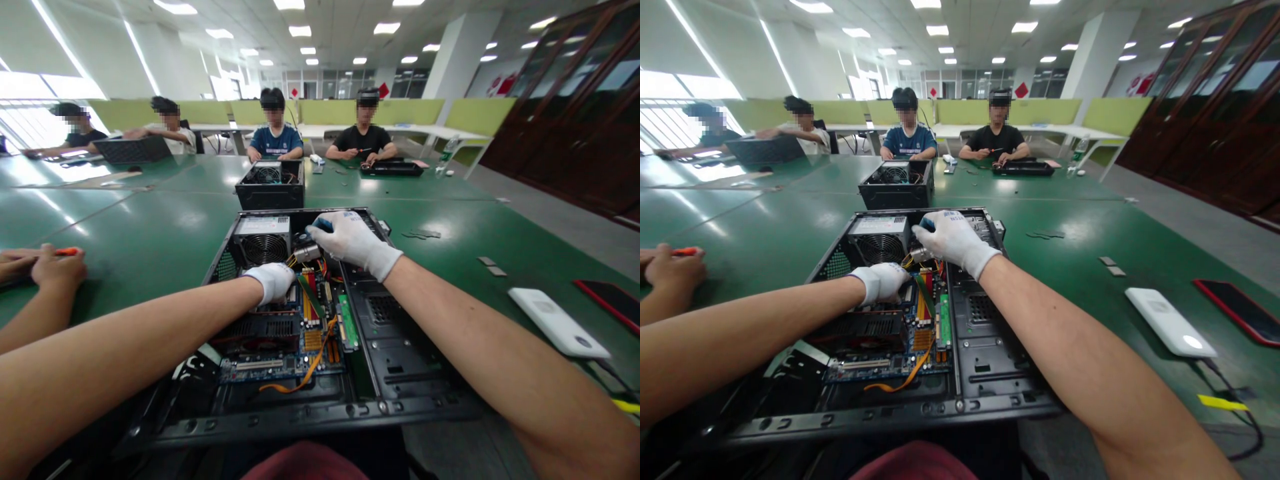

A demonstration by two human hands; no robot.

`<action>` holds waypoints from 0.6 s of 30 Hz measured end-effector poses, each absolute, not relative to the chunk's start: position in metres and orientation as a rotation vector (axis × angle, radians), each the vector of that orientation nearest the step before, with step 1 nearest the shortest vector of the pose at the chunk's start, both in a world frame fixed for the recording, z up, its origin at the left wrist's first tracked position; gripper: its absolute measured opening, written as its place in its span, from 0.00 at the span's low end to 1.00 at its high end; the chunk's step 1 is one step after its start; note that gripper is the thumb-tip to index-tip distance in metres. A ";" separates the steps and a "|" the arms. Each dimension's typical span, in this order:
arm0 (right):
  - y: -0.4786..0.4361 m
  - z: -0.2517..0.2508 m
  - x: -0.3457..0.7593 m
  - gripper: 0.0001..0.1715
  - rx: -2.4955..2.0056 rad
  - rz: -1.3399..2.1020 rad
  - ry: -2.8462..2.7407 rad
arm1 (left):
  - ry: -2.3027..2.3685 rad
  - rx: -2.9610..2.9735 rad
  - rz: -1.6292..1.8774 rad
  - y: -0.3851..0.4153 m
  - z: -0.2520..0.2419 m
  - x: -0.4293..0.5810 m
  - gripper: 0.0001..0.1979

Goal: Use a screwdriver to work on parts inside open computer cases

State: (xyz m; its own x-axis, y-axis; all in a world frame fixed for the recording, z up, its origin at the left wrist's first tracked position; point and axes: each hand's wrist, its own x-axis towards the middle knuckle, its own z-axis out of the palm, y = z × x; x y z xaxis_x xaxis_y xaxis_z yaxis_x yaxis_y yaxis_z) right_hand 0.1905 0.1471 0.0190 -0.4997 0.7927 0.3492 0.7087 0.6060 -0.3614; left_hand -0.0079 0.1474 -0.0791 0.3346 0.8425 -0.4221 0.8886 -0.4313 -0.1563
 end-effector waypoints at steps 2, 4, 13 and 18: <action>0.147 0.019 0.191 0.20 -1.186 0.256 -2.351 | 1.612 2.479 -0.684 0.148 -0.079 -0.008 0.24; 0.147 0.020 0.191 0.20 -1.188 0.267 -2.353 | 1.620 2.472 -0.684 0.147 -0.078 -0.008 0.22; 0.146 0.022 0.191 0.20 -1.151 0.254 -2.355 | 1.621 2.482 -0.694 0.143 -0.071 -0.002 0.21; 0.148 0.021 0.192 0.20 -1.157 0.259 -2.357 | 1.602 2.468 -0.652 0.143 -0.070 -0.002 0.22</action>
State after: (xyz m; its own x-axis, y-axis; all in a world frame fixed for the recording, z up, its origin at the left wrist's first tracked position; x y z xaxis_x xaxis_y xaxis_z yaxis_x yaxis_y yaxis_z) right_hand 0.1915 0.1477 0.0207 -0.5153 0.7825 0.3496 0.6877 0.6209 -0.3762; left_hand -0.0019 0.1428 -0.0696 0.3437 0.8396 -0.4206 0.8948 -0.4287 -0.1247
